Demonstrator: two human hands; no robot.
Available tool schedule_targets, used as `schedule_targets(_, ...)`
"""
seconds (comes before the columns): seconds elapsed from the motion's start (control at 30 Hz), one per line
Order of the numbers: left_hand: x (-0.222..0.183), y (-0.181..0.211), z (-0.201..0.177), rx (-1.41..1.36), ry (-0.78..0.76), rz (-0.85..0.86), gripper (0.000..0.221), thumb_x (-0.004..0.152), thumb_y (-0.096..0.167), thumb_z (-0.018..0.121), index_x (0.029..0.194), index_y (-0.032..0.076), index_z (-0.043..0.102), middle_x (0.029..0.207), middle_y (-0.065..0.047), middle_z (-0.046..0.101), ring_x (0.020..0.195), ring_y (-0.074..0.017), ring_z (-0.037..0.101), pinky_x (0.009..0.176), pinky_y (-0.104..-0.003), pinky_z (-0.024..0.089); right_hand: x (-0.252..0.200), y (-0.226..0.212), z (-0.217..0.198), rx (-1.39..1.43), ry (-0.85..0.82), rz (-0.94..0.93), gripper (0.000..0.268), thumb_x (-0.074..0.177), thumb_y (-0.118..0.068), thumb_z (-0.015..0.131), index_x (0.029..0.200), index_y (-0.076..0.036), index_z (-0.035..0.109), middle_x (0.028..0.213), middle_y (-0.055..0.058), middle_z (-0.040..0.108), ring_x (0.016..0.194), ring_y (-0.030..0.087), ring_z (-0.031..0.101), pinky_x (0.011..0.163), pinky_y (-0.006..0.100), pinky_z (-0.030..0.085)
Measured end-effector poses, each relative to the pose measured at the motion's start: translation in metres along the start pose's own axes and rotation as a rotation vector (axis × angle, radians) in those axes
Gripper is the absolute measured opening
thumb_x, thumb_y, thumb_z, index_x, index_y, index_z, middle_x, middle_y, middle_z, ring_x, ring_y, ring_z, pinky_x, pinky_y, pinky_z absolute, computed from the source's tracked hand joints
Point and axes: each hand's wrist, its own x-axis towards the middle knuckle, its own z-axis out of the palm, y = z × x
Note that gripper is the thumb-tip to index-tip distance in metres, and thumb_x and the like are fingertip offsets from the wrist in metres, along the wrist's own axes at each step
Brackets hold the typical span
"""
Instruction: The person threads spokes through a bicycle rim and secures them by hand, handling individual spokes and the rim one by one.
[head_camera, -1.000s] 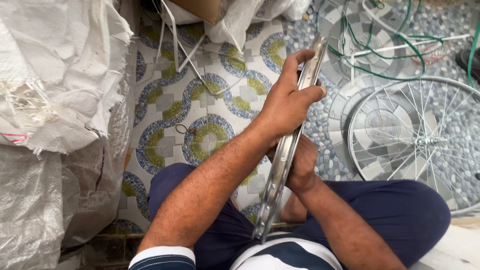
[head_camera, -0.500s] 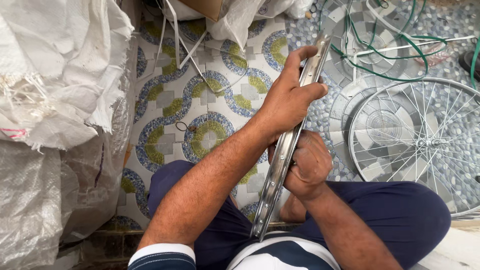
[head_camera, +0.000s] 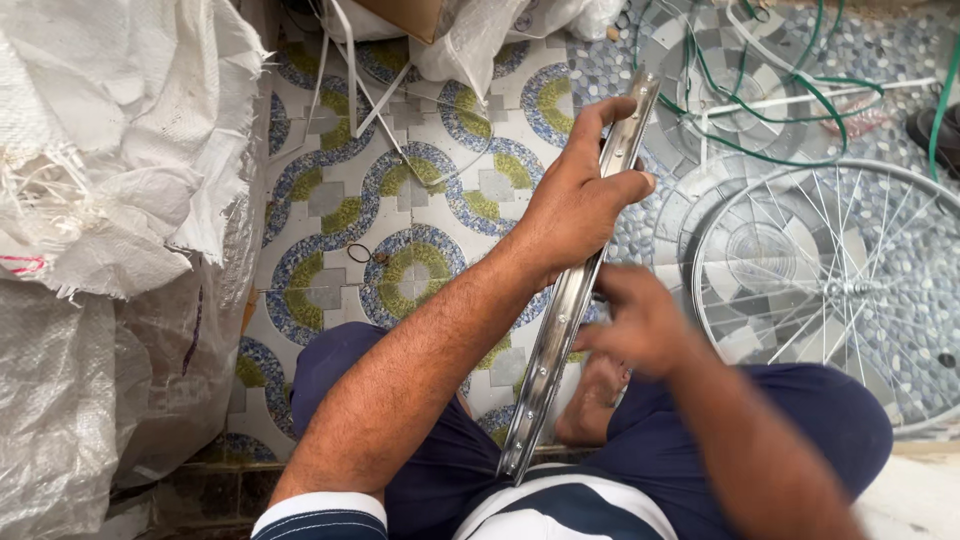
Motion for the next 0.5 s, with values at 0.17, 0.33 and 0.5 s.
schedule_targets(0.17,0.003,0.001,0.002,0.033,-0.018,0.054,0.074,0.087,0.018,0.067,0.153,0.008,0.035,0.149,-0.021,0.051,0.134,-0.033,0.054,0.112,-0.043,0.042,-0.005,-0.025,0.035,-0.393,0.534,-0.432,0.044,0.067,-0.018,0.09,0.104,-0.005,0.069,0.094,0.013,0.072,0.085,0.027,0.07,0.076,0.037,0.054)
schedule_targets(0.33,0.0,-0.003,0.004,0.059,0.014,0.064,0.072,0.087,0.019,0.067,0.152,0.007,0.037,0.149,-0.02,0.052,0.135,-0.0331,0.055,0.113,-0.042,0.042,0.012,-0.017,0.007,0.096,-0.214,-0.132,0.037,0.076,-0.006,0.073,0.113,-0.002,0.072,0.103,0.011,0.078,0.094,0.028,0.078,0.085,0.037,0.061)
schedule_targets(0.5,-0.004,0.002,0.011,0.03,0.016,0.01,0.072,0.086,0.019,0.066,0.151,0.009,0.038,0.148,-0.021,0.053,0.133,-0.034,0.056,0.111,-0.042,0.044,0.008,-0.003,0.058,-0.445,0.599,-0.635,0.025,0.084,-0.01,0.084,0.104,-0.005,0.07,0.095,0.011,0.074,0.088,0.029,0.075,0.083,0.041,0.059)
